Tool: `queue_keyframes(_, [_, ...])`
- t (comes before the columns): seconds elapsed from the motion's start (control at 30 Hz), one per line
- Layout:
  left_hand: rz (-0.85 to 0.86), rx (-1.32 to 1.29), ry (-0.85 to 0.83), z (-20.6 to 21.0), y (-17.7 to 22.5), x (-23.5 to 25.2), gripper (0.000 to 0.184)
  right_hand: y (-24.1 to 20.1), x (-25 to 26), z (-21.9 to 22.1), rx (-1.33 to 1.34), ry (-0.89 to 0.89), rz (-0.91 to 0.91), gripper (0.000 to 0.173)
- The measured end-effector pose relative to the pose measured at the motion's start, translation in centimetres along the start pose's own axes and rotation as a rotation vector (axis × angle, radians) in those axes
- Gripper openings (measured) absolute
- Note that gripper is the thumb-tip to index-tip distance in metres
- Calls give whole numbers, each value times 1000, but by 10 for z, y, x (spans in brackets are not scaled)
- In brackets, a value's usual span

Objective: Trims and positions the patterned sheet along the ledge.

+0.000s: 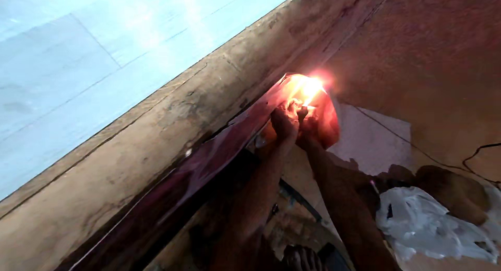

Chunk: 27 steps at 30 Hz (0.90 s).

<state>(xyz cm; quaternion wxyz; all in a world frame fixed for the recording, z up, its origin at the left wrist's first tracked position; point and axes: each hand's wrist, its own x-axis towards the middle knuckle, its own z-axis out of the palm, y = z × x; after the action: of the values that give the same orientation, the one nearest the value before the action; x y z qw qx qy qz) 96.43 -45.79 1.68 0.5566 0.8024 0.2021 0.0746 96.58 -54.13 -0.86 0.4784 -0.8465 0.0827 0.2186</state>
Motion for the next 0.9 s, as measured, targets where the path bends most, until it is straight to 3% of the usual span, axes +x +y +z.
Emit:
queue_keyframes(0.13, [-202, 121, -76, -11, 16, -5, 47, -18, -8, 0, -310, -153, 112, 37])
queue_keyframes(0.2, [-205, 136, -71, -12, 17, -5, 50, -19, -1, -1, -522, -191, 201, 43])
queue_keyframes(0.27, [-126, 79, -28, -9, 12, -4, 43, 19, 19, -2, -679, -173, 111, 47])
queue_keyframes(0.33, [-61, 14, 15, -4, 5, 0, 32, 51, 29, 0, -658, -110, -38, 44])
queue_keyframes(0.47, [-137, 109, -37, -5, 6, 0, 33, -27, -15, -6, -610, -271, 139, 39])
queue_keyframes(0.53, [-209, 207, -113, -11, 12, -3, 46, -38, -30, -6, -642, -269, 99, 36])
queue_keyframes(0.63, [-132, 116, -38, -10, 8, -3, 35, -38, -28, -6, -728, -351, 65, 38])
queue_keyframes(0.8, [-135, 98, -44, -12, 13, -3, 35, -38, -33, -7, -320, -243, 141, 31])
queue_keyframes(0.9, [-144, 78, -45, -13, 16, -4, 35, -21, -10, -5, -280, -256, 209, 34])
